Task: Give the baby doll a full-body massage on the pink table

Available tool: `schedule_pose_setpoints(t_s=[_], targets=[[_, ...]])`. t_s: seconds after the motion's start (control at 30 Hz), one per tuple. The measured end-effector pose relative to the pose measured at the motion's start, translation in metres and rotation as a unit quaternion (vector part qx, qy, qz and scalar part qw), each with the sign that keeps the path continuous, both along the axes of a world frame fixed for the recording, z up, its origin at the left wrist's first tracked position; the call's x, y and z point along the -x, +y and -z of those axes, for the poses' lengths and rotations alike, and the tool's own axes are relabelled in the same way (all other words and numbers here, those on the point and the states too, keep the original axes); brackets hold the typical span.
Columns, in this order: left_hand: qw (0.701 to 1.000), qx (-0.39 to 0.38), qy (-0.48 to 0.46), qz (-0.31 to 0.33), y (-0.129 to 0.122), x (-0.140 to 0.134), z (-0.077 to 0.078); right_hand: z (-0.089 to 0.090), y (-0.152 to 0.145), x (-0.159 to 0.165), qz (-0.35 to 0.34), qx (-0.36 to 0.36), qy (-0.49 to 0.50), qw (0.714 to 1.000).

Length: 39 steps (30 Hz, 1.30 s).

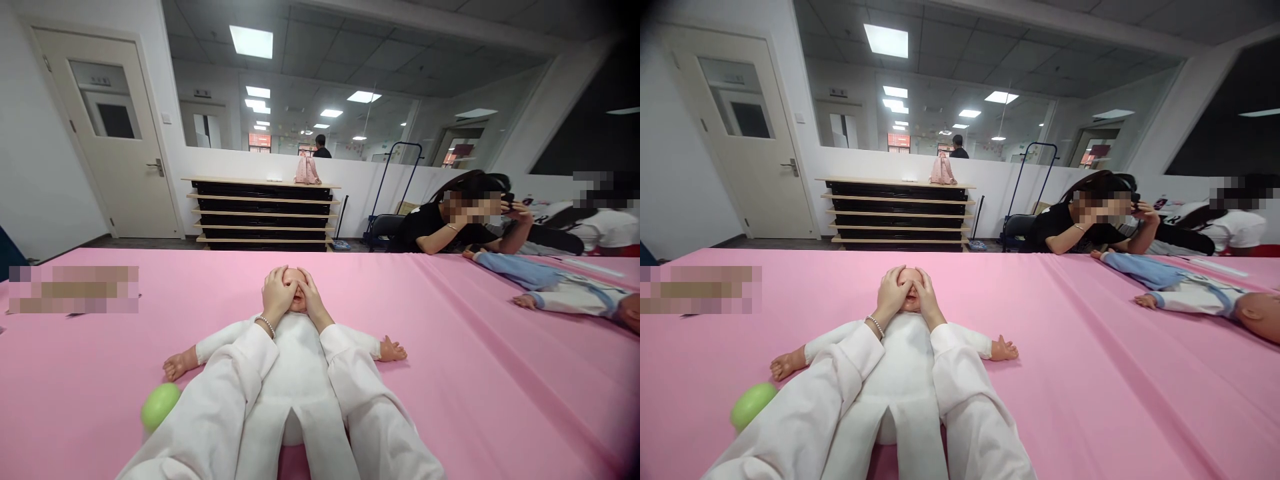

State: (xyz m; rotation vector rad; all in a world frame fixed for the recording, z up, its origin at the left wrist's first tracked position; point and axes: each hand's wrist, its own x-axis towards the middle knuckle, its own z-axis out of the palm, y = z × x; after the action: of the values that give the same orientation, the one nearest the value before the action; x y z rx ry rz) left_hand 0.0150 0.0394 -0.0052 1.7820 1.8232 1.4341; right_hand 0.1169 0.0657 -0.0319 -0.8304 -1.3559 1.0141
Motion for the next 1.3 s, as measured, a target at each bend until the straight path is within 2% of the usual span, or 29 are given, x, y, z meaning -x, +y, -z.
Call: schedule_pose_setpoints(t_s=[0.27, 0.4, 0.57, 0.67, 0.8, 0.9, 1.03, 1.1, 1.17, 1.3], targets=[[1.0, -0.004, -0.003, 0.003, 0.005, 0.0, 0.005, 0.005, 0.004, 0.0, 0.008, -0.003, 0.005, 1.0], [1.0, 0.007, -0.009, 0.014, 0.007, 0.001, 0.002, 0.002, 0.007, 0.001, -0.001, 0.006, 0.004, 1.0], [0.999, 0.02, -0.035, 0.017, -0.007, 0.013, -0.003, -0.014, 0.001, -0.002, 0.074, 0.039, -0.053, 0.995], [0.999, 0.013, -0.046, 0.024, -0.026, 0.023, 0.004, -0.015, -0.017, -0.007, 0.112, 0.028, -0.085, 0.99], [0.997, 0.053, -0.04, 0.039, -0.062, 0.032, 0.021, -0.001, -0.056, -0.016, 0.135, 0.007, -0.171, 0.976], [0.994, 0.078, -0.041, 0.062, -0.096, 0.035, 0.033, 0.011, -0.091, -0.026, 0.118, 0.004, -0.239, 0.964], [0.984, 0.098, -0.064, 0.137, -0.147, 0.044, 0.053, 0.022, -0.136, -0.042, 0.054, 0.0, -0.273, 0.96], [0.978, 0.097, -0.078, 0.167, -0.17, 0.051, 0.065, 0.03, -0.155, -0.048, 0.014, 0.006, -0.265, 0.964], [0.975, 0.09, -0.09, 0.18, -0.188, 0.058, 0.077, 0.039, -0.169, -0.052, 0.002, 0.013, -0.234, 0.972], [0.974, 0.078, -0.091, 0.193, -0.207, 0.068, 0.092, 0.058, -0.18, -0.057, 0.104, 0.072, -0.107, 0.986]])
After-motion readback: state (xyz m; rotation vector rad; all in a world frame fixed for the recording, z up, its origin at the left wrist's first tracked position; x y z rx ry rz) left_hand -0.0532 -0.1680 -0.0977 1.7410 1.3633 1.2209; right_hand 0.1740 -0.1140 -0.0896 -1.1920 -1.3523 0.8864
